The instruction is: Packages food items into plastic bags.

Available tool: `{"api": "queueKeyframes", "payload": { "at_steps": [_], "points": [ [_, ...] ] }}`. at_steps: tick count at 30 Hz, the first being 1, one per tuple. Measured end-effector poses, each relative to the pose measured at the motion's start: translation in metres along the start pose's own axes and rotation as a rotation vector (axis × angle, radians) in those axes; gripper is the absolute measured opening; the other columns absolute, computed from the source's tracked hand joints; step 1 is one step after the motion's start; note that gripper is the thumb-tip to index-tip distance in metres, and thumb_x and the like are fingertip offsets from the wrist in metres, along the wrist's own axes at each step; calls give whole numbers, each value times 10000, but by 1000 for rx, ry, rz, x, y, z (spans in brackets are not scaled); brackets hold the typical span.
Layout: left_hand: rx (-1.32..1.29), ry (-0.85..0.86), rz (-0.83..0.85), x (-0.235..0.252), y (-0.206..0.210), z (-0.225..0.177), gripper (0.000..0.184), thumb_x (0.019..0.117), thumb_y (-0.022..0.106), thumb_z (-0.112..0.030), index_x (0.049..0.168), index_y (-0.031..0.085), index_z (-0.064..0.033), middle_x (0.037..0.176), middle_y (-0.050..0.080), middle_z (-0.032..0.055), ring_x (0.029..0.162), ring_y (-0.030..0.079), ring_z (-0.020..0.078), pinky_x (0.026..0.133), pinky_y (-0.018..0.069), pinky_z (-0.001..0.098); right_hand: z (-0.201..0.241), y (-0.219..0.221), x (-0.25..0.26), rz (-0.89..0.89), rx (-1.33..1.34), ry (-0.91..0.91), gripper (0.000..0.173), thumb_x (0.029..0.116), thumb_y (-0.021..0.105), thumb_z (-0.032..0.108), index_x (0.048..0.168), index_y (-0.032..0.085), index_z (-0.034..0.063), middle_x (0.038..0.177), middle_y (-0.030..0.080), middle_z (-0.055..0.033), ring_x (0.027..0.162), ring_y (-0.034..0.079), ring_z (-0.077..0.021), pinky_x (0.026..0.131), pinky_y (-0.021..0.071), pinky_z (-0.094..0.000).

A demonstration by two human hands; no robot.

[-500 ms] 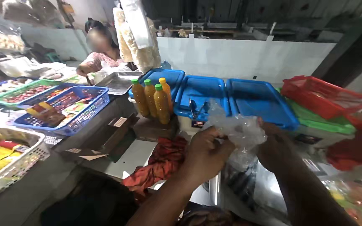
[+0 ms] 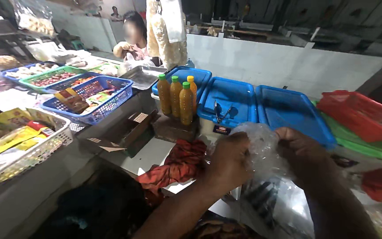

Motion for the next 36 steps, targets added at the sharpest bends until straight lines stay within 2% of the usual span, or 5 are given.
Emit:
{"api": "queueKeyframes", "payload": {
  "at_steps": [12,16,20,24,36],
  "points": [
    [-1097,-503,-154,-59,-21,72,263,988,424,-74,1081,668,-100,864,694,37,700,661,76,606,574,240,-114,-23,-10,-582,804,453,217,1104,405,232,1110,576,98,884,680,-61,797,699,-176,724,626,-397],
    [-897,-653,81,-92,1,102,260,1008,404,-124,1146,623,-100,900,643,9,551,560,59,419,477,212,-104,-31,-9,-585,599,446,184,1086,401,206,1050,577,168,793,628,23,685,638,-98,639,594,-325],
    [-238,-198,-77,-101,-13,93,493,1056,494,-370,1403,511,-20,1271,640,62,1088,636,124,916,562,310,-101,-14,-17,-435,419,362,181,1011,398,103,1050,566,159,797,566,21,619,548,-83,560,526,-279],
    [374,130,-165,-92,-27,27,978,672,805,-764,1446,540,-230,1401,569,121,1221,608,223,991,547,395,-72,-6,-16,-468,281,196,160,1047,481,149,1149,603,144,943,589,24,730,584,-59,631,543,-250],
    [-490,-583,-185,-30,-54,51,318,996,399,6,1043,689,-116,791,714,-56,630,657,22,538,567,192,-80,23,-18,210,-181,-109,473,931,698,528,1103,756,92,987,745,-3,883,682,-45,788,599,-294]
  ]
}}
Point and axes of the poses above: each hand's wrist, its own x-axis towards the middle knuckle, its own y-axis out of the palm, z = x × y, the point moved 4 cm from there along x, towards the middle knuckle
